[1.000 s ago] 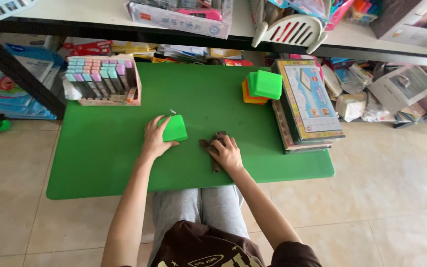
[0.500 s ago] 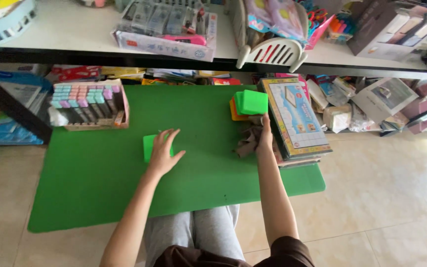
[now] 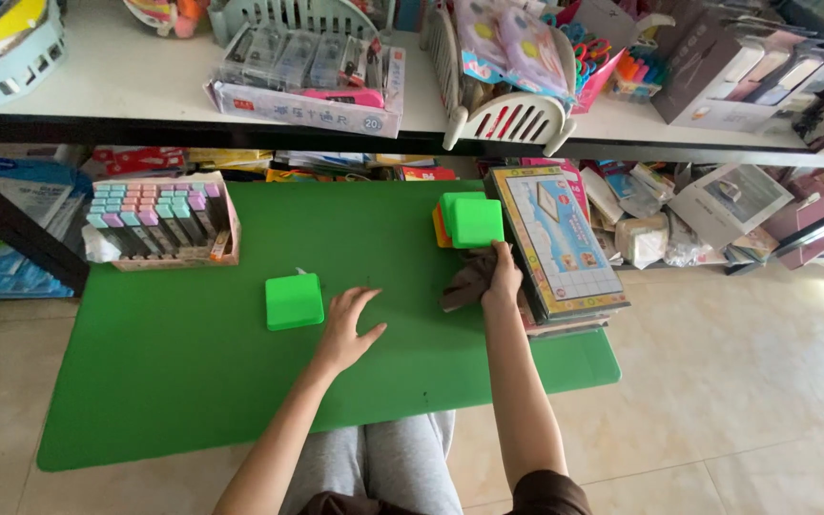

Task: Wiping colored plastic blocks with a cloth and organizing them on a table.

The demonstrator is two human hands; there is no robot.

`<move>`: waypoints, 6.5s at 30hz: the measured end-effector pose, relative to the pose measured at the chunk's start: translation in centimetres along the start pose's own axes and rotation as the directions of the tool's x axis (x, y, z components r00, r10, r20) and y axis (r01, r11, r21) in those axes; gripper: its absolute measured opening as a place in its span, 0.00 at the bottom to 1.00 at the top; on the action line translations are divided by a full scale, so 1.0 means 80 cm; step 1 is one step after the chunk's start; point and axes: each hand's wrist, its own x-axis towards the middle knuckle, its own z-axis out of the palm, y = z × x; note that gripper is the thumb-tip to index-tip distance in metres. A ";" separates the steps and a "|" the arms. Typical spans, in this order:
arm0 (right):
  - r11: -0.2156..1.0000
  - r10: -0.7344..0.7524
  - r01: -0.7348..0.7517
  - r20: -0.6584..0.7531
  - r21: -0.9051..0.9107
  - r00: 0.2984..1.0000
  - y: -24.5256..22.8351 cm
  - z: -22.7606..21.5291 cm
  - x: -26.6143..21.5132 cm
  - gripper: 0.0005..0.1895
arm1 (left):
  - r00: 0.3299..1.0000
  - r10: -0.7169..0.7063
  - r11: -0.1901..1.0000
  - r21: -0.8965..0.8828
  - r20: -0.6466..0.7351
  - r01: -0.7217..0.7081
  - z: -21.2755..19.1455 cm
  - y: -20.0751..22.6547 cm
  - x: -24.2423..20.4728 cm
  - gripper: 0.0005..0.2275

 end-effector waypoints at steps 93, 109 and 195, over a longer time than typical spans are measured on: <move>0.846 -0.418 0.533 0.588 -0.027 0.692 0.058 0.029 -0.312 0.20 | 0.891 0.014 0.748 -0.587 -0.453 -0.310 -0.069 0.188 -0.088 0.51; 0.944 -0.026 0.225 0.626 -0.241 0.780 0.154 -0.038 -0.218 0.19 | 0.877 0.047 0.693 -0.617 -0.478 -0.373 -0.062 0.181 -0.085 0.50; 0.591 -0.447 0.726 0.606 -0.351 0.657 0.071 0.001 -0.305 0.19 | 0.998 -0.056 0.472 -0.881 0.002 0.028 -0.067 0.154 -0.102 0.54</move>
